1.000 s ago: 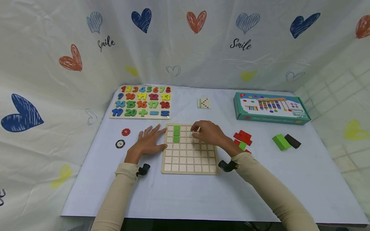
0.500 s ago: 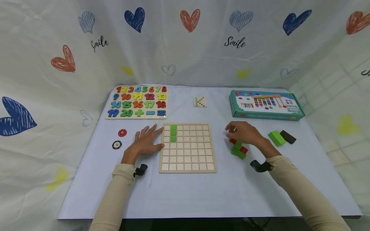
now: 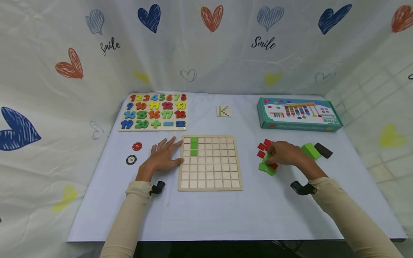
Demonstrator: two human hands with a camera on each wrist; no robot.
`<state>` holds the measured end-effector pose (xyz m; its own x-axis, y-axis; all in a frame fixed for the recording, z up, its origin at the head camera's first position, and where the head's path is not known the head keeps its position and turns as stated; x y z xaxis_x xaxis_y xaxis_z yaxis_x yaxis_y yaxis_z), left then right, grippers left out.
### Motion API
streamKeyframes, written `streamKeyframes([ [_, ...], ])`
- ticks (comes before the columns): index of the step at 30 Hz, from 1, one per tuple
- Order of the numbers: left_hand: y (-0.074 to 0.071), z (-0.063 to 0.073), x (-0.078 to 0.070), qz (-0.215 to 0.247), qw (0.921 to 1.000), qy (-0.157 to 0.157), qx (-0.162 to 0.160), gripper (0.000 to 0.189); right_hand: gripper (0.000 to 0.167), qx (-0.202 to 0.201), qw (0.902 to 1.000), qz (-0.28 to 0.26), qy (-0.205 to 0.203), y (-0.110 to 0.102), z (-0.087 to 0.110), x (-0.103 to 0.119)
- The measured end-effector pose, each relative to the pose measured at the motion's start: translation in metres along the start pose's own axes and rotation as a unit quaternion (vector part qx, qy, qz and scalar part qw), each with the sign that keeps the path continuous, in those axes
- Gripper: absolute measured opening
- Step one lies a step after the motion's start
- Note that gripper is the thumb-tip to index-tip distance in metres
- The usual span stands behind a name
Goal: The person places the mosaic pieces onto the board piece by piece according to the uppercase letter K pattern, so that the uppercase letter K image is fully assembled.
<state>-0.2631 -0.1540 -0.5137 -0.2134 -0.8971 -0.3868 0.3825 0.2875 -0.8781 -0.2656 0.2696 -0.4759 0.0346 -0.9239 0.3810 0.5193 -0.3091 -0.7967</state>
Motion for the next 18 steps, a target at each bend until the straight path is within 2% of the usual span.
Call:
streamKeyframes([
  [10,-0.0011,-0.0001,-0.0003,0.007,1.0,0.006,0.002,0.082,0.055,0.019,0.9996,-0.005,0.021,-0.0006,0.0014,0.0038],
  [18,-0.0015,0.0007,0.0016,0.005,1.0,0.003,0.0,0.082,0.054,0.013,0.9992,-0.011,0.035,0.0019,0.0025,0.0053],
])
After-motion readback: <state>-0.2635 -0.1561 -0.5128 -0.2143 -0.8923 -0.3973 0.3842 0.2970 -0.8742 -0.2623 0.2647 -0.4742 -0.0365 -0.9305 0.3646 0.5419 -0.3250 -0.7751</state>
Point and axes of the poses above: each hand's wrist, its own z-axis away from the middle knuckle, its own y-axis out of the palm, x = y × z, the point moved 9 cm from there along -z, towards the middle knuckle, and after that the axes turned 4 degrees about -z, right-handed, at the moved point
